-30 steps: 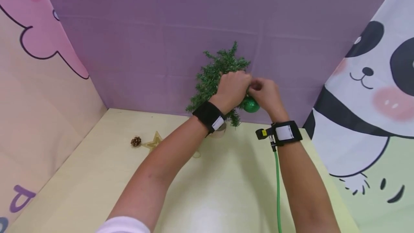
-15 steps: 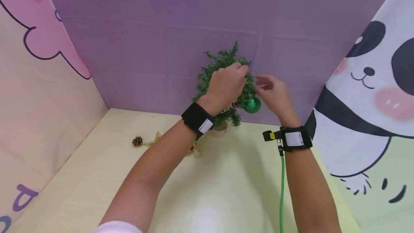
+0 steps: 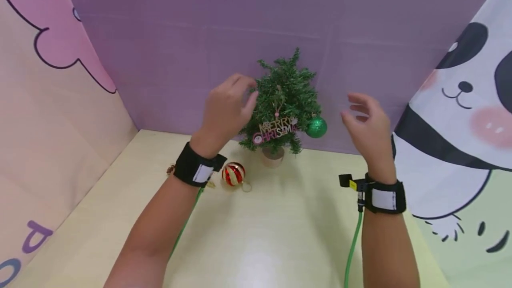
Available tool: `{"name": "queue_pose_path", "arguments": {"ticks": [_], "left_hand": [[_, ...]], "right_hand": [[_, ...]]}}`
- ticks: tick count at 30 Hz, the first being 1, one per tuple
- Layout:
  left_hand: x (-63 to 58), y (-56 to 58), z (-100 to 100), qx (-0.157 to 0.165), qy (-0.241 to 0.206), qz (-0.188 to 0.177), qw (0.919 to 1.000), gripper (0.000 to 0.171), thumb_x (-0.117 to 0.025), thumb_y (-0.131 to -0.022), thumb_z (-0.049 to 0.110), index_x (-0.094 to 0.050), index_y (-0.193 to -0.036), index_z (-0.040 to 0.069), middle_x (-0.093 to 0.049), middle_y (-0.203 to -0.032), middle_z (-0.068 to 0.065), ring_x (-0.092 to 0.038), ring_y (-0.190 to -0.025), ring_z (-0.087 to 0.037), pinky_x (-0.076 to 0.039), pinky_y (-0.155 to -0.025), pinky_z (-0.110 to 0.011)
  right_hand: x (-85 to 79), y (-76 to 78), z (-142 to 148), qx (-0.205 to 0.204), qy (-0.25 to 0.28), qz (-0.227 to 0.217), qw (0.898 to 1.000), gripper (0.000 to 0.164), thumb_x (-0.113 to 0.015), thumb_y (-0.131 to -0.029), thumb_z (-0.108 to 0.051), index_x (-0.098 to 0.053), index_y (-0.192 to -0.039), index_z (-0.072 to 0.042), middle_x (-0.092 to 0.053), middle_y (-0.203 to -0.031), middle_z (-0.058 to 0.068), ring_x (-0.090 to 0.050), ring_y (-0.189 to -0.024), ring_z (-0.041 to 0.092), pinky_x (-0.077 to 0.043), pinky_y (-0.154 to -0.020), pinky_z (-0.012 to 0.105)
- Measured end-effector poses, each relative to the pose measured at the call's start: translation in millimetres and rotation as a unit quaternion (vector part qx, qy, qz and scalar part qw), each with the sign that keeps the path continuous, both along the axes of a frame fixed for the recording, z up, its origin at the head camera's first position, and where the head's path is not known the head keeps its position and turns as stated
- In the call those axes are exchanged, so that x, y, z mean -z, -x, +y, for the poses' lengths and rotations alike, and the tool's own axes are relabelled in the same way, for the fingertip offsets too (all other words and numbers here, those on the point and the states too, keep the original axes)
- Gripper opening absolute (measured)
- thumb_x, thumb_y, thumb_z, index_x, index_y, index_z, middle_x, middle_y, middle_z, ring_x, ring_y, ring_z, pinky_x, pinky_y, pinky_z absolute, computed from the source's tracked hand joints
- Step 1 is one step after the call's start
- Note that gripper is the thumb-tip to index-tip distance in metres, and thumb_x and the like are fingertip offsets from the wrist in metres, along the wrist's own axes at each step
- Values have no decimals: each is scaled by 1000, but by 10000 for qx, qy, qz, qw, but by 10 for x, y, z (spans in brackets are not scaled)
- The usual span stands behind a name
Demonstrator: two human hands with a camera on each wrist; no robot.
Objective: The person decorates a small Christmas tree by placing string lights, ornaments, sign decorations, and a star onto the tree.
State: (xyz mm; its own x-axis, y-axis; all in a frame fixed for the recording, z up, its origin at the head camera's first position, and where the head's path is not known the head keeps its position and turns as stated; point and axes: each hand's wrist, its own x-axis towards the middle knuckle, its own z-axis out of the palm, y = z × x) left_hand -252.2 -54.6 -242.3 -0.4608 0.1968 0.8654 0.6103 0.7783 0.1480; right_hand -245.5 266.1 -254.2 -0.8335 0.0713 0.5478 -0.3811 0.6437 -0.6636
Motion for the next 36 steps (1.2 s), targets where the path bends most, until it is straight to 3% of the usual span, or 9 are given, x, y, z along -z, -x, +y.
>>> {"name": "queue_pose_path", "arguments": {"ticks": [5,9,14,18,23,28,32,36], "left_hand": [[435,-36,-387,-253,-741,-336,9964,15,-71,-97,11,-75,-107,0,-77,-105,-17,-71,-78,-32,-58,-65,-42],[886,16,-634,-464,-1084,-1091,9870,17,-70,-96,10,-75,-107,-2,-77,-104,-19,-71,-87,-35,-58,-75,-47],[1417,106,-701,-260,-879,-2394,9666,24,-70,-97,16,-74,-115,0,-75,-119,-20,-71,-104,-37,-59,-87,-52],[1721,150,-613,182,-404,-3198,9465,35,-72,-99,24,-71,-125,1,-69,-134,-20,-65,-126,-40,-55,-104,-55],[1983,191,-492,723,-7,-3628,9290,52,-79,-95,27,-64,-139,2,-60,-147,-21,-57,-139,-40,-50,-114,-53],[2159,214,-435,891,155,-3985,9127,74,-86,-89,26,-53,-152,6,-50,-156,-23,-52,-143,-43,-52,-112,-54],[2276,212,-439,880,198,-4007,9118,76,-88,-87,23,-53,-152,6,-54,-152,-23,-59,-135,-41,-57,-106,-51],[2343,172,-471,876,-136,-3992,9126,70,-89,-85,18,-57,-146,2,-60,-142,-23,-65,-125,-38,-61,-99,-49]], "right_hand": [[207,-153,179,653,462,26,9968,48,-67,-102,-27,-58,-147,-14,-62,-147,5,-60,-133,22,-50,-111,36],[401,-205,324,1033,864,-152,9908,47,-66,-102,-28,-58,-147,-15,-63,-147,6,-60,-130,18,-50,-111,30],[640,-219,452,1269,1214,-629,9824,48,-64,-103,-27,-55,-149,-16,-61,-150,7,-60,-133,20,-48,-116,36],[816,-175,502,1319,1421,-1102,9748,51,-61,-104,-31,-51,-152,-19,-57,-155,6,-55,-140,24,-46,-119,40],[997,-79,514,1138,1430,-1530,9712,55,-59,-106,-33,-46,-156,-15,-53,-158,9,-52,-145,29,-44,-119,49],[1184,44,505,740,1262,-1915,9705,59,-57,-107,-32,-41,-158,-8,-48,-161,16,-48,-147,37,-43,-120,56],[1352,167,454,278,993,-2313,9674,60,-55,-108,-28,-37,-159,-3,-44,-162,25,-46,-149,44,-41,-121,58],[1535,278,351,-185,659,-2745,9592,61,-54,-109,-29,-34,-160,-1,-42,-162,28,-43,-149,46,-41,-121,59]]}}
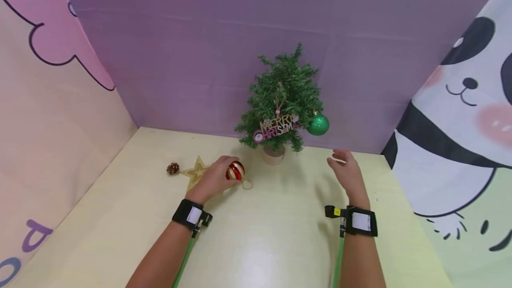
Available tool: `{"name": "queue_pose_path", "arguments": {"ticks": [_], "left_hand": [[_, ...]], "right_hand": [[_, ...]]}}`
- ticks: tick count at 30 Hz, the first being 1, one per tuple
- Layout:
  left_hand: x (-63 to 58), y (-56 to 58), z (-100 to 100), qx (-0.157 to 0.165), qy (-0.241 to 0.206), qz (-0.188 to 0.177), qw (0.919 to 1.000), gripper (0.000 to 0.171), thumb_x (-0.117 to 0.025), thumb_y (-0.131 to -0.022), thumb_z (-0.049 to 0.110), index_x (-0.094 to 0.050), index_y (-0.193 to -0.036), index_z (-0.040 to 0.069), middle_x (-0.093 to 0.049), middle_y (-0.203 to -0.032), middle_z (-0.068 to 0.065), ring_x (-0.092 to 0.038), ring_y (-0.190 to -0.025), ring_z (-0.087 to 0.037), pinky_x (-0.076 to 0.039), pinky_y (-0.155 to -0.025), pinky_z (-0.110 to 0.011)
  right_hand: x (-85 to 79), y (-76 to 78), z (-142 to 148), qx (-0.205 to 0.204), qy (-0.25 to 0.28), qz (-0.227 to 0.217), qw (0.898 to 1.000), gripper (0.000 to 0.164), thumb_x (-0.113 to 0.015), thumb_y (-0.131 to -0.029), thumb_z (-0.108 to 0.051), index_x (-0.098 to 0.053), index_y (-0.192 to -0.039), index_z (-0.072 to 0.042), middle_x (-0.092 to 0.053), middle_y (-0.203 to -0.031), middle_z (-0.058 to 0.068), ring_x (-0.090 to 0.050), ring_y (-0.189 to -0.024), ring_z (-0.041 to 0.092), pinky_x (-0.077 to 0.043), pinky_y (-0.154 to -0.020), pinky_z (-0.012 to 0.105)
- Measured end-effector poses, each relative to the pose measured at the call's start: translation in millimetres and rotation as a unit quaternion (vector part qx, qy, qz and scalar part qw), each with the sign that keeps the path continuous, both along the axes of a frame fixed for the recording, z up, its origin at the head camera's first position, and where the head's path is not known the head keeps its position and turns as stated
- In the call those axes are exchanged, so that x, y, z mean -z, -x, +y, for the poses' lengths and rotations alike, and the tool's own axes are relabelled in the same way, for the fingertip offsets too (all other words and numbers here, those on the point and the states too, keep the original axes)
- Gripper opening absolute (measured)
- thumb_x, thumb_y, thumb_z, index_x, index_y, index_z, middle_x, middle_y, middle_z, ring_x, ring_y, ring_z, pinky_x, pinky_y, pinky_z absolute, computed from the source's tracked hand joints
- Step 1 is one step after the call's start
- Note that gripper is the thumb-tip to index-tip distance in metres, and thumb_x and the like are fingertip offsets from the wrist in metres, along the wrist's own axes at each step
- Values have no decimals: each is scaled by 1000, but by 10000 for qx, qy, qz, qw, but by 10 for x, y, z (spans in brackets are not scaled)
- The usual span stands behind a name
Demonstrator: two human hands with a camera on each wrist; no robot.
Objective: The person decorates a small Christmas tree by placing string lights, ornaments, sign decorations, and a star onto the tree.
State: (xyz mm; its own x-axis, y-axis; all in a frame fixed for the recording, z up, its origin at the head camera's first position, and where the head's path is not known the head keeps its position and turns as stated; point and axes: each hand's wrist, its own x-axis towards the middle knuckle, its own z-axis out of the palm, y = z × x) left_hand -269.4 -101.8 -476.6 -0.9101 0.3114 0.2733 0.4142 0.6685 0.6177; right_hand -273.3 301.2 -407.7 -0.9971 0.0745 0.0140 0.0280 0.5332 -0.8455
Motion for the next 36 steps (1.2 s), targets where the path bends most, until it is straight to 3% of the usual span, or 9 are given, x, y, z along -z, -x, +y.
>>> {"name": "queue_pose_path", "arguments": {"ticks": [3,7,15,20,25,30,36], "left_hand": [[-14,-21,-32,-115,-314,-176,9993,67,-89,-85,17,-57,-142,1,-62,-136,-22,-66,-121,-37,-61,-97,-48],[-121,-31,-21,-66,-722,-413,9965,67,-86,-87,15,-53,-142,0,-63,-133,-21,-67,-120,-36,-62,-96,-46],[-362,-104,56,144,-1249,-621,9901,67,-83,-92,22,-46,-144,2,-62,-136,-20,-67,-122,-34,-61,-97,-45],[-430,-191,98,182,-1323,-663,9888,69,-84,-91,26,-46,-144,3,-63,-135,-18,-68,-120,-31,-63,-93,-41],[-526,-270,161,302,-1512,-577,9864,69,-84,-91,26,-45,-143,3,-63,-134,-17,-69,-117,-31,-64,-90,-39],[-577,-323,213,454,-1590,-434,9853,66,-84,-90,25,-44,-138,4,-61,-133,-17,-69,-115,-29,-63,-91,-38],[-563,-343,244,591,-1493,-398,9862,82,-84,-90,19,-35,-154,3,-51,-143,-23,-63,-124,-34,-61,-98,-43]], "right_hand": [[105,55,-114,-320,-117,-197,9992,62,-54,-109,-30,-34,-160,-1,-41,-162,28,-44,-148,48,-41,-120,60],[177,106,-273,-673,-100,-308,9972,61,-54,-109,-30,-35,-159,-1,-41,-161,28,-45,-147,49,-41,-120,61],[202,149,-622,-1323,-129,-345,9905,61,-55,-109,-35,-38,-158,-3,-45,-159,27,-49,-144,50,-44,-117,62],[245,80,-888,-1981,157,-416,9792,58,-54,-111,-33,-39,-158,-3,-47,-157,28,-55,-139,48,-48,-114,60],[248,-1,-1127,-2502,840,-711,9619,60,-55,-110,-33,-39,-157,0,-50,-154,28,-61,-134,38,-53,-112,52],[182,-88,-1255,-2568,1353,-845,9532,51,-60,-108,-26,-48,-149,1,-57,-142,29,-69,-118,26,-59,-105,42],[70,-156,-1300,-2069,1197,-269,9706,25,-64,-105,-19,-66,-121,0,-69,-109,15,-70,-95,16,-63,-91,33]]}}
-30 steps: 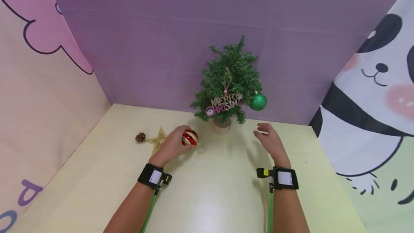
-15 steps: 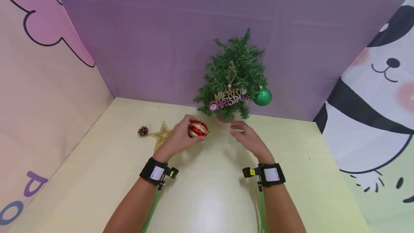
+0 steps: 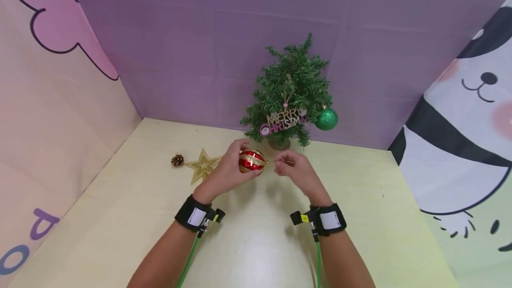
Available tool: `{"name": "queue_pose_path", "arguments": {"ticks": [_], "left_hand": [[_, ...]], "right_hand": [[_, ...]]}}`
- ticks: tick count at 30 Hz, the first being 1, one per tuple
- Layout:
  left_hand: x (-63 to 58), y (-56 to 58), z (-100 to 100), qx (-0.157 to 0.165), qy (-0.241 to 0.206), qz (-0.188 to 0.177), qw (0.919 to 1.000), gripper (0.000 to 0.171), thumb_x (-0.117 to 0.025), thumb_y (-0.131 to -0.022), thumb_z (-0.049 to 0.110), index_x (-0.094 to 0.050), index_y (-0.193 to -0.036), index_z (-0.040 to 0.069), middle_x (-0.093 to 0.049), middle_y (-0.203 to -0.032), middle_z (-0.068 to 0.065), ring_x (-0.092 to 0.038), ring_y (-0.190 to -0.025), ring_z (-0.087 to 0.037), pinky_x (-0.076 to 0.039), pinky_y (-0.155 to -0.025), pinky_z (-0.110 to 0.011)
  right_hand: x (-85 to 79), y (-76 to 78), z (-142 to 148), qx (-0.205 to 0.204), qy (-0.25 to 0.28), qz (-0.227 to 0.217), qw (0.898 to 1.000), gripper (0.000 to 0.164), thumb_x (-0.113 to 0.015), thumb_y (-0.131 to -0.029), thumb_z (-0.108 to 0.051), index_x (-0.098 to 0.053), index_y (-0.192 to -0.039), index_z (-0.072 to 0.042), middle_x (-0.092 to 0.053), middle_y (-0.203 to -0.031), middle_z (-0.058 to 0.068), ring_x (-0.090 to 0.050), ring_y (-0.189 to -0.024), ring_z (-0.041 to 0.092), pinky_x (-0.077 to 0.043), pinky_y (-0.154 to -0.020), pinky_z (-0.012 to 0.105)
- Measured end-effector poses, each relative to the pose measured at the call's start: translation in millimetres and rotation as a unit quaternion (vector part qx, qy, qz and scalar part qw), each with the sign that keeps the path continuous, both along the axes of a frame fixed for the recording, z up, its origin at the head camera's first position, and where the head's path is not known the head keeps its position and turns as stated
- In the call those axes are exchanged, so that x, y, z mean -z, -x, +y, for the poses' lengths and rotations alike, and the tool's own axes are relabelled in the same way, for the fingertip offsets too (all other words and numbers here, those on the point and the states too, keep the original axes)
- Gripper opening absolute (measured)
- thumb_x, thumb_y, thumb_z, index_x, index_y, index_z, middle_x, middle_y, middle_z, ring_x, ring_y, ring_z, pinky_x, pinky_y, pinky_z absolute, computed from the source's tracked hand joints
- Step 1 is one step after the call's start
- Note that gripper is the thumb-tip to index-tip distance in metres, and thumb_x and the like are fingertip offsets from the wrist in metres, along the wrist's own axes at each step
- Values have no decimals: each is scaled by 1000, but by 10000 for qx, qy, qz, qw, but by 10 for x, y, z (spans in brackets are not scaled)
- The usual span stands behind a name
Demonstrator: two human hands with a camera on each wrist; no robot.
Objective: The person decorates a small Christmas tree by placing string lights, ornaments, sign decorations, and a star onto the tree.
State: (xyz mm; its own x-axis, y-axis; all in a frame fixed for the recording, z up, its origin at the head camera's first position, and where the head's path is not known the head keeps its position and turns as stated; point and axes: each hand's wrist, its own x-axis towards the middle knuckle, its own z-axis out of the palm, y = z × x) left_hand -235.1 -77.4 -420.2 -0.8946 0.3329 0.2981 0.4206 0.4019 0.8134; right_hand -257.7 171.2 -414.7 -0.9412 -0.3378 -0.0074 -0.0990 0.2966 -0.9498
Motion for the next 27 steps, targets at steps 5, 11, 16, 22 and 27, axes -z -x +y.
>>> {"name": "queue_pose_path", "arguments": {"ticks": [5,11,16,22,27], "left_hand": [[6,-12,8,146,267,-106,9995,73,-83,-90,22,-46,-151,9,-47,-139,-22,-61,-125,-36,-62,-96,-44],[14,-24,29,552,307,-184,9978,59,-80,-93,18,-52,-144,7,-54,-137,-19,-62,-125,-33,-61,-98,-42],[-40,-32,41,973,131,-244,9949,60,-75,-96,11,-48,-149,6,-57,-143,-16,-63,-128,-31,-60,-100,-38],[-141,-122,41,1318,-87,-439,9903,59,-69,-99,7,-46,-153,8,-53,-149,-14,-61,-131,-31,-60,-97,-35],[-248,-230,72,1154,-251,-435,9920,54,-66,-104,17,-45,-154,12,-49,-156,-10,-55,-140,-33,-54,-110,-44]], "right_hand": [[-97,-67,-12,384,22,386,9985,25,-66,-105,-22,-69,-115,0,-70,-103,8,-69,-96,24,-61,-90,35],[-159,-155,-101,593,21,1015,9931,20,-67,-104,-17,-70,-113,0,-72,-107,15,-68,-94,18,-59,-86,27],[-242,-251,-201,475,-50,1783,9828,17,-68,-103,-13,-69,-110,2,-72,-103,17,-67,-89,11,-57,-80,21],[-318,-327,-276,88,405,1517,9876,15,-65,-104,-12,-67,-111,2,-68,-101,19,-67,-86,11,-59,-77,23],[-378,-308,-381,-62,313,1665,9855,13,-67,-104,-12,-68,-110,-1,-69,-99,21,-67,-78,12,-59,-71,24]]}}
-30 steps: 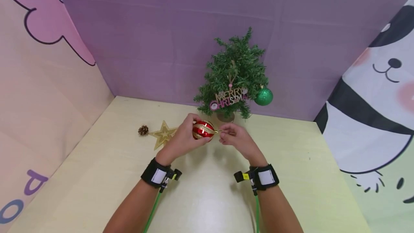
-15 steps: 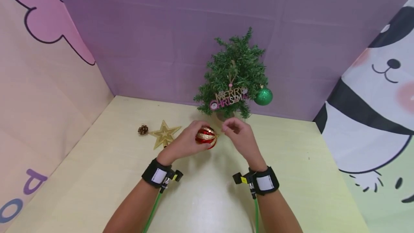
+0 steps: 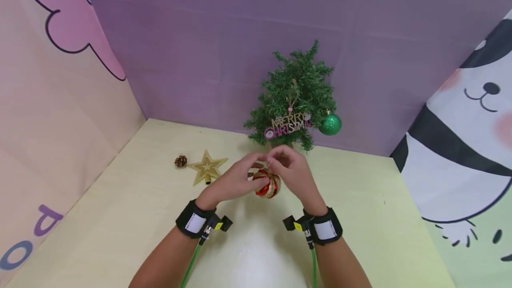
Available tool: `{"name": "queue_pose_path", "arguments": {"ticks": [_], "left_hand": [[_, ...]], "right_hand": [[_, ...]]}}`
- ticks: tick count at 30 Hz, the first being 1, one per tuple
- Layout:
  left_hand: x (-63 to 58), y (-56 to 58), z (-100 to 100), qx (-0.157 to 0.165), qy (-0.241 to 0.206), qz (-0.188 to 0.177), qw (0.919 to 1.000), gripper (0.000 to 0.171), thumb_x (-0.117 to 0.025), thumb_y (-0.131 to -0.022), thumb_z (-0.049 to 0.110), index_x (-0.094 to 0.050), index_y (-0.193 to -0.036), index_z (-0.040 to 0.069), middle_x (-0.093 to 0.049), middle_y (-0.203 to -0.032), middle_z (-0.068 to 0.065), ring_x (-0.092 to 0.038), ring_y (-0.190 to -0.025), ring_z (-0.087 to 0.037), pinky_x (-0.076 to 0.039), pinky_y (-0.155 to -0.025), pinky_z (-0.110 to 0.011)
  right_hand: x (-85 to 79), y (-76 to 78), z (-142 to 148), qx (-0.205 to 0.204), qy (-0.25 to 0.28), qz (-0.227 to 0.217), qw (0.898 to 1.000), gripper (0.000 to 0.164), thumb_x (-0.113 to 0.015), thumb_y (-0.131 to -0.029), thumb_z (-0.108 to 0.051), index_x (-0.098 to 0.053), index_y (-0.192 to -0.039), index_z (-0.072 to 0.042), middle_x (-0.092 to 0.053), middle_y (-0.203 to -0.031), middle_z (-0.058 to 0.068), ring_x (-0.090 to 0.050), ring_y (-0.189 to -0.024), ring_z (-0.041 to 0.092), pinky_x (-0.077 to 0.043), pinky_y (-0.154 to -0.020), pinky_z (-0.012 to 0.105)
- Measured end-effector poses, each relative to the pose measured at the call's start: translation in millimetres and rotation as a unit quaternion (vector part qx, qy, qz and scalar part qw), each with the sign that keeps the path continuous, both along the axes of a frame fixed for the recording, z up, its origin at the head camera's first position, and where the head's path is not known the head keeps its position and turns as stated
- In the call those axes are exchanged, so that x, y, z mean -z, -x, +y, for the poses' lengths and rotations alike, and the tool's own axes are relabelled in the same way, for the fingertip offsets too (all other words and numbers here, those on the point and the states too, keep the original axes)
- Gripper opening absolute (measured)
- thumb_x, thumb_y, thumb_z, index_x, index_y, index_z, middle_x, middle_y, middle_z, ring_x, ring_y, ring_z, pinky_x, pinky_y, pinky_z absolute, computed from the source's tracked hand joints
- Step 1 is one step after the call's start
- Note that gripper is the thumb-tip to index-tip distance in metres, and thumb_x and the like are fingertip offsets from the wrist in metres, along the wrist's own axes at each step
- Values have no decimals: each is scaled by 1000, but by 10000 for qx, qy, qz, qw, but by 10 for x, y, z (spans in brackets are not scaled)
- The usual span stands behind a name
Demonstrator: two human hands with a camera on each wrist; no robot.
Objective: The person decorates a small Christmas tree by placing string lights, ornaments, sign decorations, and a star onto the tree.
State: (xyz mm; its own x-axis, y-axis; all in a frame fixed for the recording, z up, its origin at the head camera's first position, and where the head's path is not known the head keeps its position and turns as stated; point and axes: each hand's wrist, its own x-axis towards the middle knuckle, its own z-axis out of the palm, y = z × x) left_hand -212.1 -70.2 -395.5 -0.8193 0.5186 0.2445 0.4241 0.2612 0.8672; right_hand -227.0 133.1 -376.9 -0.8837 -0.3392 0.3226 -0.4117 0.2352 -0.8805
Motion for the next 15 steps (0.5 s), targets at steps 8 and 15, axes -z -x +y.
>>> {"name": "queue_pose_path", "arguments": {"ticks": [8,15], "left_hand": [[-64,-36,68,-792,-1290,-125,9884,30,-65,-104,11,-63,-133,5,-72,-123,-18,-73,-111,-23,-61,-96,-31],[-269,34,-137,-1177,-1833,204,9758,12,-66,-104,12,-70,-108,1,-75,-95,-15,-71,-81,-10,-60,-75,-25]], "right_hand": [[-282,-35,-172,188,-915,1086,9897,7,-70,-102,-16,-71,-106,-10,-74,-91,6,-63,-70,13,-53,-63,24],[-634,34,-312,208,-1274,1584,9789,5,-69,-103,-15,-71,-104,-10,-73,-88,3,-59,-67,14,-48,-59,25]]}}
